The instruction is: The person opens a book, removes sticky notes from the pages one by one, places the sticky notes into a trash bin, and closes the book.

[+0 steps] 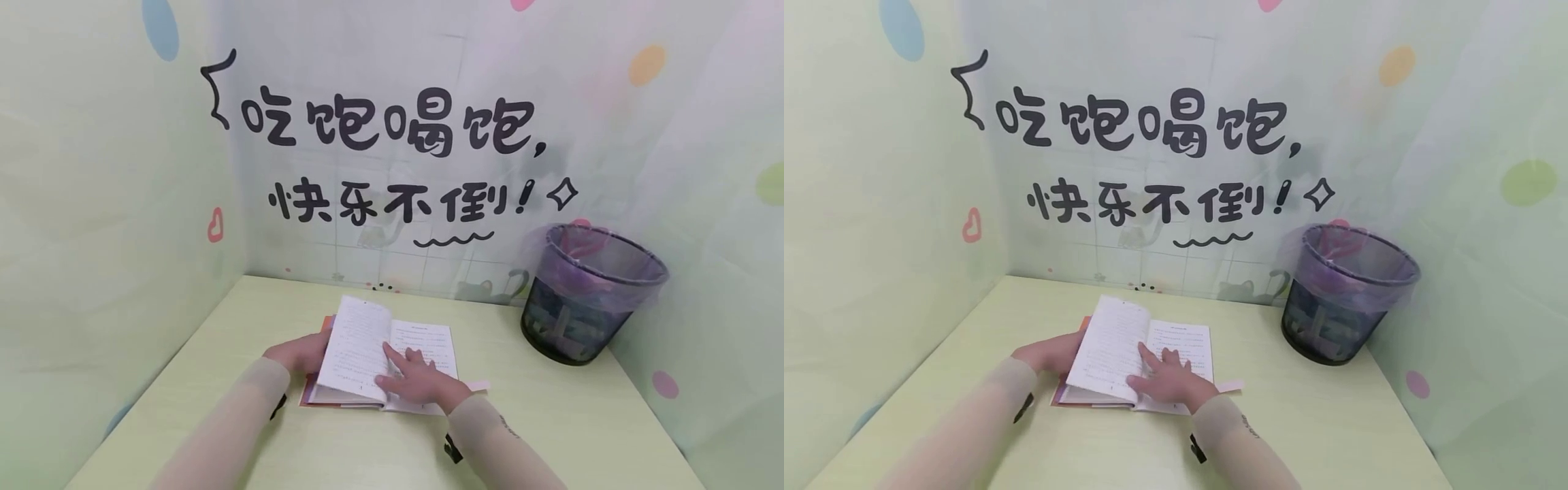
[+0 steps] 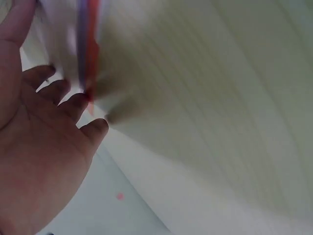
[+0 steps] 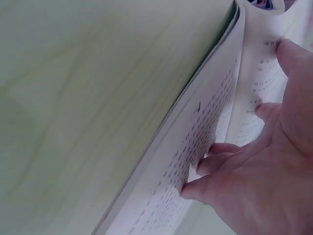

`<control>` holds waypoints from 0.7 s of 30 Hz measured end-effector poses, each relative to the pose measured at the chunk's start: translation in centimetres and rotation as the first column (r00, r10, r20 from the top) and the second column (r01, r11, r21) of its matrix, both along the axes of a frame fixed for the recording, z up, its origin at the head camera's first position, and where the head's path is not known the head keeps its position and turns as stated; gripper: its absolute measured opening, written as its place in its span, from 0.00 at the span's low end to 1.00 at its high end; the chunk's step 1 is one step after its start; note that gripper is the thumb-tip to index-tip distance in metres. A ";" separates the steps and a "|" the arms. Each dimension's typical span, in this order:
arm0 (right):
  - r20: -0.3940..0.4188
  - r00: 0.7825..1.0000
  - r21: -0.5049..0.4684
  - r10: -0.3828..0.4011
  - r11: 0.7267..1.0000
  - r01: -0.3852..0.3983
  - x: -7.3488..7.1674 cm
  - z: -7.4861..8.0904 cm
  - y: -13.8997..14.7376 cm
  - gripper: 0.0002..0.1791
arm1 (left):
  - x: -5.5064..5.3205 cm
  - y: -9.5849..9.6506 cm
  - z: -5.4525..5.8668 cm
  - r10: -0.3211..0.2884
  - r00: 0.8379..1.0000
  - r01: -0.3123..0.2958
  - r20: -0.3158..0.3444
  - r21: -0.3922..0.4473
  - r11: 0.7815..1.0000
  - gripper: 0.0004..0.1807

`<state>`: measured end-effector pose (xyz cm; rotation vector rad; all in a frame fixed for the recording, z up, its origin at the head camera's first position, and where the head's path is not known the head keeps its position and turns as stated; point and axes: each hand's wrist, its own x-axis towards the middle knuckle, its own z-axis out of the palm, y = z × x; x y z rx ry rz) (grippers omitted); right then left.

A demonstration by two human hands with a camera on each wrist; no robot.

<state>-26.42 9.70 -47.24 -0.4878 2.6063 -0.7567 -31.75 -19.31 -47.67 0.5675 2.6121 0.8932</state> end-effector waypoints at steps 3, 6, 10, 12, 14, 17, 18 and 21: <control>-0.016 0.999 0.041 -0.039 0.998 0.040 0.3 0.3 -0.6 0.48 | -0.6 -2.0 0.1 0.013 1.000 -0.013 -0.001 -0.097 0.995 0.39; -0.027 0.997 0.075 -0.072 0.994 0.074 0.5 0.7 -1.2 0.48 | -1.1 -2.8 0.5 0.028 0.997 -0.037 -0.069 -0.139 0.990 0.36; -0.044 0.995 0.116 -0.089 0.989 0.094 0.7 1.0 -2.2 0.49 | -1.5 -1.8 1.1 0.098 0.983 -0.109 -0.152 -0.068 0.992 0.31; -0.058 0.995 0.137 -0.085 0.986 0.093 0.7 0.9 -2.6 0.49 | -1.4 -0.5 1.5 0.115 0.982 -0.118 -0.148 -0.015 0.993 0.34; -0.066 0.994 0.149 -0.086 0.984 0.095 0.7 0.9 -2.8 0.49 | -1.0 1.0 1.9 0.092 0.989 -0.092 -0.119 0.007 0.996 0.40; -0.079 0.994 0.162 -0.080 0.982 0.092 0.7 0.8 -2.9 0.48 | -0.5 3.2 2.4 0.007 0.997 -0.007 -0.078 0.008 1.000 0.48; -0.083 0.994 0.167 -0.077 0.982 0.090 0.6 0.8 -2.8 0.48 | -0.3 3.8 2.5 -0.023 0.997 0.023 -0.067 0.006 1.000 0.50; -0.094 0.994 0.168 -0.057 0.983 0.072 0.6 0.7 -2.7 0.48 | 0.0 5.2 2.7 -0.096 0.995 0.095 -0.042 -0.021 0.995 0.53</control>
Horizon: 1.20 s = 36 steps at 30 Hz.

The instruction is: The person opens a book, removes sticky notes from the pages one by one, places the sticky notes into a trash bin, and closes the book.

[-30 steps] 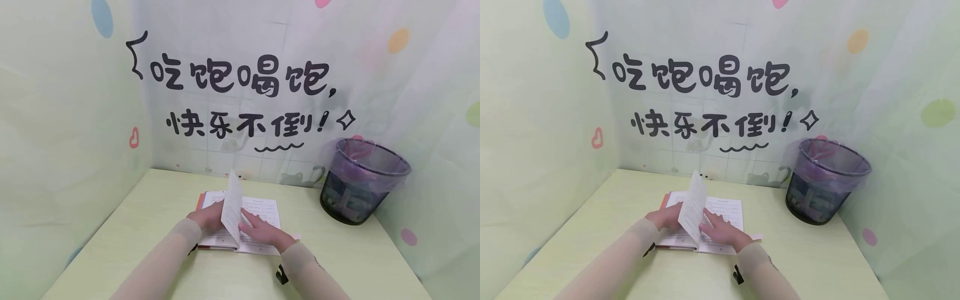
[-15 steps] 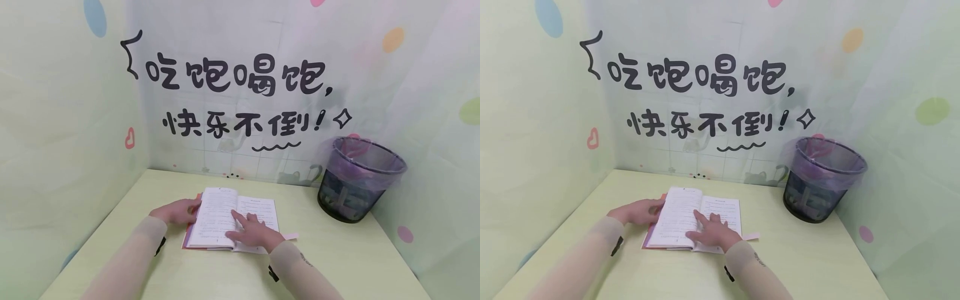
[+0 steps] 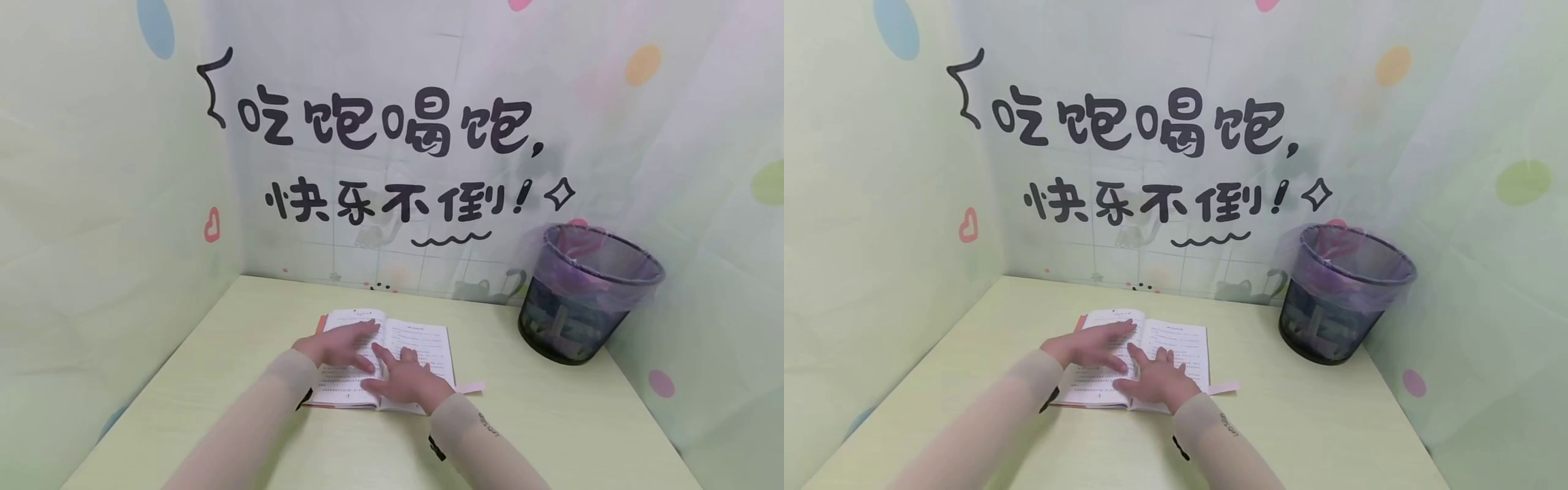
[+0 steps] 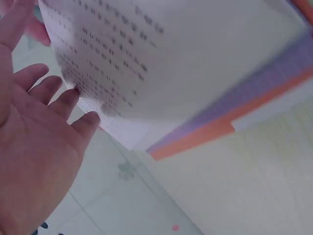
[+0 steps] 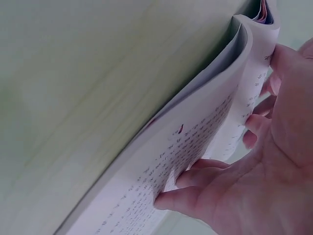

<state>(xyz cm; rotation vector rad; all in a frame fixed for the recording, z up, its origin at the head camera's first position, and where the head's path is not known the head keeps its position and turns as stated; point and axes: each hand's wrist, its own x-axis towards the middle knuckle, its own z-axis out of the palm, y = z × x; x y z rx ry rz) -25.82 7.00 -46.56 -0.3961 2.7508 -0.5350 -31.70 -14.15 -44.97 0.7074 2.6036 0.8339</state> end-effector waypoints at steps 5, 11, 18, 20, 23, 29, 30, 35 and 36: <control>-0.009 0.999 -0.017 0.036 0.999 -0.036 0.0 -0.1 0.7 0.48 | 0.2 1.2 0.0 -0.039 0.999 0.039 0.012 -0.039 0.998 0.53; 0.043 0.998 -0.084 0.047 0.996 -0.043 -0.1 0.1 2.0 0.51 | 0.1 1.9 -0.1 -0.041 0.999 0.041 0.011 -0.042 0.998 0.52; 0.072 0.996 -0.116 0.047 0.993 -0.038 -0.4 0.0 2.8 0.51 | 0.1 2.5 -0.5 -0.011 1.000 0.013 0.021 -0.062 0.998 0.52; 0.071 0.996 -0.116 0.057 0.992 -0.049 -0.5 -0.1 2.9 0.50 | 0.2 2.5 -0.6 -0.001 1.000 0.002 0.022 -0.074 0.997 0.53; 0.065 0.996 -0.139 0.057 0.989 -0.047 -0.9 -0.1 3.4 0.46 | 0.2 2.7 -0.8 0.006 1.000 -0.004 0.016 -0.083 0.997 0.53; 0.009 1.000 -0.189 0.005 0.982 -0.004 -1.8 0.4 5.1 0.35 | 0.4 3.4 -1.1 0.014 1.000 -0.013 0.018 -0.085 0.996 0.53; -0.004 1.000 -0.193 -0.020 0.981 0.019 -2.0 0.4 5.5 0.34 | 0.4 3.5 -1.1 0.019 1.000 -0.017 0.018 -0.085 0.996 0.53; -0.074 0.978 -0.137 -0.197 0.973 0.186 -3.1 0.4 8.2 0.31 | 0.4 3.8 -1.3 0.040 0.999 -0.039 0.016 -0.093 0.995 0.53; -0.085 0.971 -0.106 -0.225 0.971 0.216 -3.3 0.3 8.7 0.31 | 0.4 3.8 -1.4 0.043 0.999 -0.041 0.018 -0.094 0.995 0.54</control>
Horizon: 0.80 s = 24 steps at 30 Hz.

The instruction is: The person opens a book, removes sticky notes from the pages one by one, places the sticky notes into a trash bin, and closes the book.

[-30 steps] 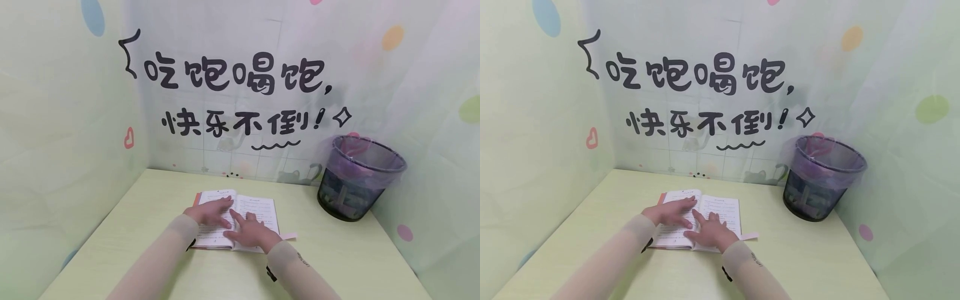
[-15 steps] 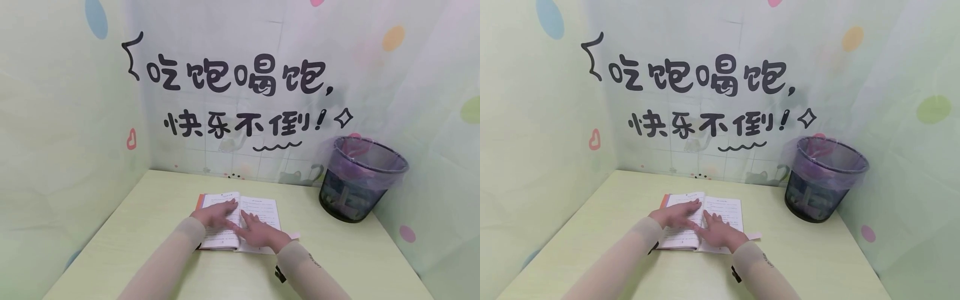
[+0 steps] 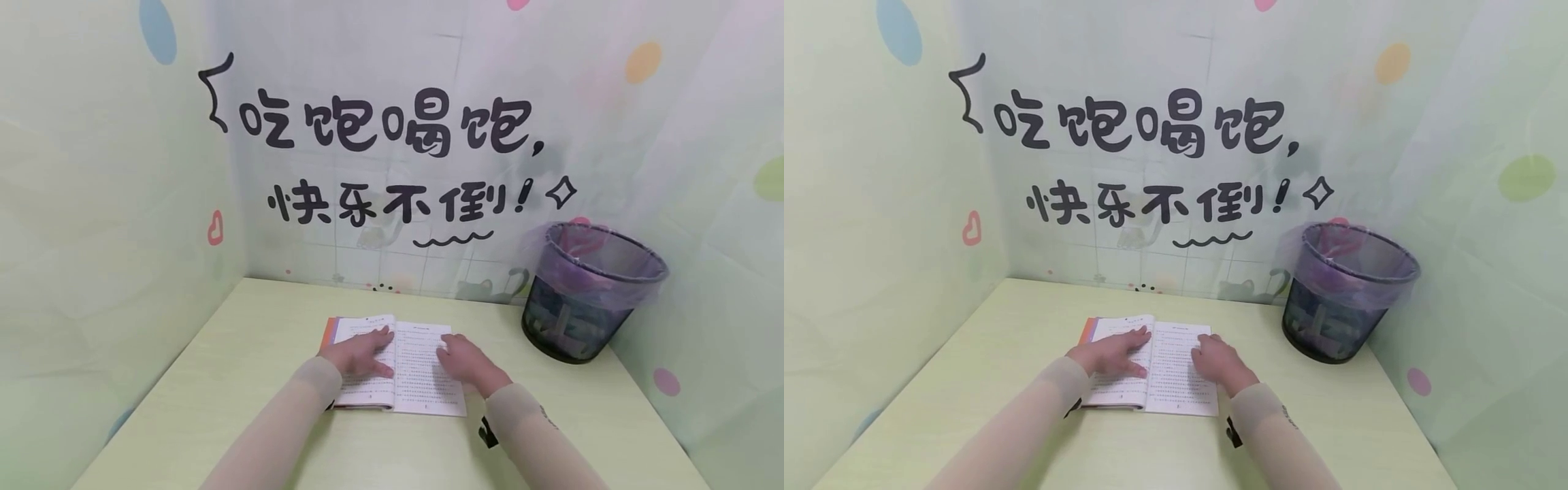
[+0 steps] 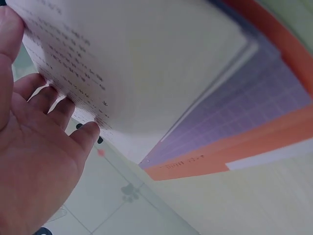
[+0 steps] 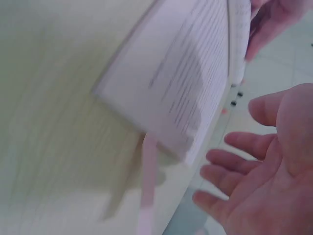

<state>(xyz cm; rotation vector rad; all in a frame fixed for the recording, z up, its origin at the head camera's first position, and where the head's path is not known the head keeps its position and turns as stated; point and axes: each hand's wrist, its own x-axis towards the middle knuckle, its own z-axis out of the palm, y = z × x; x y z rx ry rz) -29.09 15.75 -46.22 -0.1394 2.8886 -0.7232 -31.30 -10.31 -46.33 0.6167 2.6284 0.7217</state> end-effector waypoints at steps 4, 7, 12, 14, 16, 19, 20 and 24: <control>-0.022 0.999 0.181 -0.031 0.983 0.034 -0.7 -0.6 1.9 0.24 | 0.1 0.0 -0.1 0.002 1.000 -0.002 0.007 -0.002 1.000 0.54; -0.013 1.000 0.225 -0.014 0.974 0.016 -0.9 -1.2 2.9 0.18 | 0.2 0.0 -0.1 -0.003 1.000 0.003 0.001 -0.003 1.000 0.54; 0.032 0.999 0.153 -0.011 0.988 0.006 -0.8 -1.6 3.3 0.18 | 0.2 0.0 -0.1 0.007 1.000 -0.007 0.001 -0.012 1.000 0.54; 0.047 0.999 0.123 -0.010 0.992 0.004 -0.7 -1.8 3.2 0.20 | 0.2 0.0 -0.1 0.008 1.000 -0.008 -0.001 -0.012 1.000 0.54; 0.060 0.998 0.096 -0.018 0.995 0.012 -0.7 -1.9 3.0 0.24 | 0.2 0.0 -0.1 0.011 1.000 -0.011 0.000 -0.013 1.000 0.54; 0.070 0.997 0.071 -0.026 0.997 0.021 -0.8 -2.0 2.7 0.27 | 0.1 0.0 -0.1 0.010 1.000 -0.010 -0.001 -0.016 1.000 0.54; 0.070 0.997 0.063 -0.030 0.998 0.025 -0.8 -2.0 2.6 0.27 | 0.1 0.0 -0.1 0.010 1.000 -0.010 0.000 -0.019 1.000 0.54; 0.066 0.997 0.047 -0.031 0.999 0.028 -0.7 -1.6 2.3 0.30 | 0.1 0.0 0.0 0.011 1.000 -0.011 -0.001 -0.019 1.000 0.54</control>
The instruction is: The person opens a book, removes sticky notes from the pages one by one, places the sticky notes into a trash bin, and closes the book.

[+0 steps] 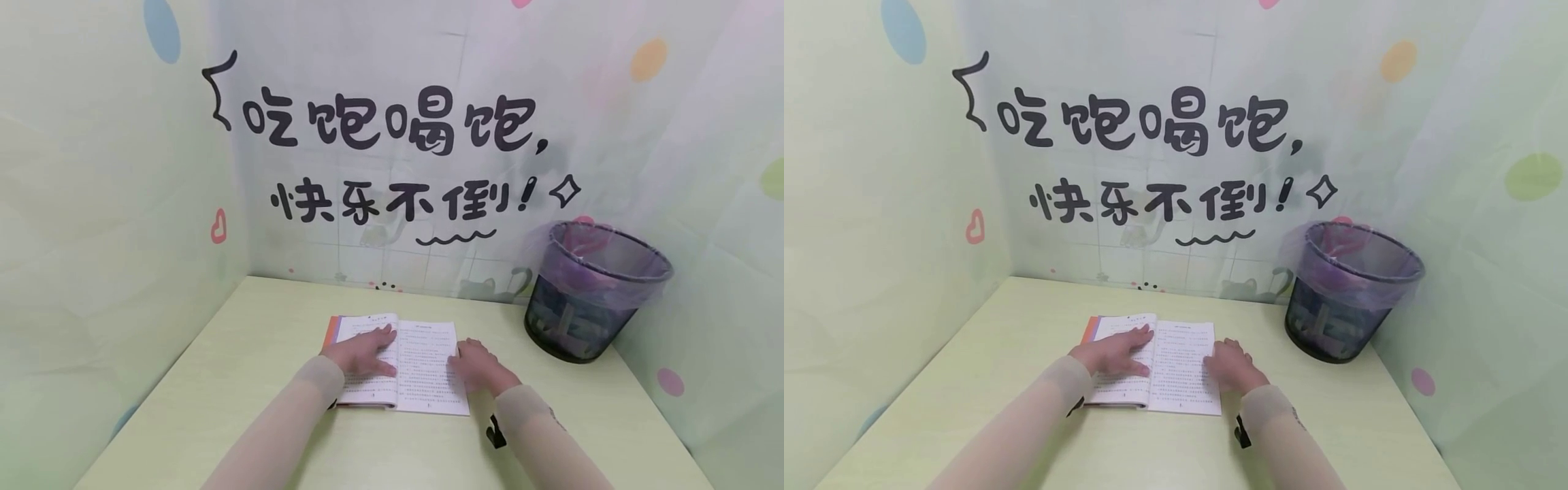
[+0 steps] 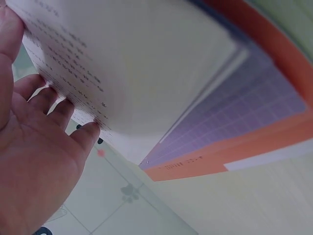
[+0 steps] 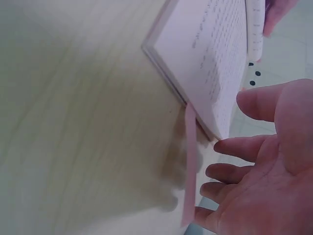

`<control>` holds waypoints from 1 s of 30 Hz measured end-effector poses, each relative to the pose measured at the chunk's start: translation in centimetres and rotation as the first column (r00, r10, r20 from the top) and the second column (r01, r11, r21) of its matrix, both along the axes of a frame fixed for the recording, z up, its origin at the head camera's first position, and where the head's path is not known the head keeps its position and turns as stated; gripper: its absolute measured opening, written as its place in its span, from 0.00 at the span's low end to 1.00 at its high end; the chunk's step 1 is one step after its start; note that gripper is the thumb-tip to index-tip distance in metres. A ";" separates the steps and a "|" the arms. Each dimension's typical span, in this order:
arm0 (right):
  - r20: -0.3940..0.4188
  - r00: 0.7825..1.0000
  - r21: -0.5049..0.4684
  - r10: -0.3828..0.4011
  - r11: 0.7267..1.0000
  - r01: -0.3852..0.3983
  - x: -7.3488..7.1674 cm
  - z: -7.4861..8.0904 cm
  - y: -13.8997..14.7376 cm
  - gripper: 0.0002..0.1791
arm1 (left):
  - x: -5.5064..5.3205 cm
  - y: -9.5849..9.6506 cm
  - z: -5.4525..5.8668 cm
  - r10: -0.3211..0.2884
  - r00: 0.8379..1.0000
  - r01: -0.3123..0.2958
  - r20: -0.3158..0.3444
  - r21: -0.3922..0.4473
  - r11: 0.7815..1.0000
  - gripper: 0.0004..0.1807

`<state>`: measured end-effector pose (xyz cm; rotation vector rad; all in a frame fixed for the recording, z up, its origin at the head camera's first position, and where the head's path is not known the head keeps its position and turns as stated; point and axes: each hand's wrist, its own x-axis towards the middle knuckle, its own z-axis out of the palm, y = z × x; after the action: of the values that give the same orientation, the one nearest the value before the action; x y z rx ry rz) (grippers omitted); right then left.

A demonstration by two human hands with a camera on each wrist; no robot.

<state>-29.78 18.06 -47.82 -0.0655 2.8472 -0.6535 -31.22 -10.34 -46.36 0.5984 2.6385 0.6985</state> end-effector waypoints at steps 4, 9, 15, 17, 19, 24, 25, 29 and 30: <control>-0.004 1.000 -0.003 0.004 1.000 -0.004 0.2 0.7 -0.4 0.36 | 0.1 0.0 0.1 0.007 1.000 -0.007 0.003 0.008 1.000 0.54; -0.023 0.999 -0.026 0.027 0.999 -0.028 0.6 1.6 -1.4 0.39 | 0.3 -0.1 0.0 0.013 1.000 -0.013 0.013 0.017 1.000 0.54; -0.026 0.999 -0.247 0.033 0.968 -0.039 0.8 2.9 -2.9 0.38 | 0.3 -0.2 0.1 0.025 1.000 -0.025 0.019 0.005 1.000 0.54; -0.013 0.999 -0.315 0.043 0.948 -0.045 0.9 3.3 -3.2 0.39 | 0.3 -0.2 0.2 0.035 0.999 -0.035 0.024 0.004 0.999 0.53; 0.000 0.999 -0.392 0.048 0.919 -0.044 0.8 3.5 -3.4 0.40 | 0.3 -0.2 0.2 0.038 0.999 -0.039 0.030 0.007 0.999 0.53; 0.021 1.000 -0.621 0.019 0.783 -0.002 0.6 3.6 -3.2 0.35 | 0.1 -0.1 0.1 0.027 0.999 -0.028 0.029 0.013 1.000 0.54; 0.031 0.999 -0.677 0.014 0.736 0.011 0.5 3.5 -3.1 0.35 | 0.1 -0.1 0.1 0.025 0.999 -0.025 0.028 0.016 1.000 0.54; 0.112 0.993 -0.834 0.025 0.546 0.080 0.4 2.5 -2.6 0.34 | 0.1 -0.1 0.1 0.024 0.999 -0.025 0.030 0.015 1.000 0.55; 0.130 0.991 -0.851 0.035 0.517 0.093 0.4 2.2 -2.5 0.33 | 0.2 -0.1 0.1 0.026 0.999 -0.026 0.032 0.014 1.000 0.54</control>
<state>-29.39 15.55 -45.66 -0.1228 2.0906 -1.9380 -31.06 -10.40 -46.30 0.5538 2.6188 0.7290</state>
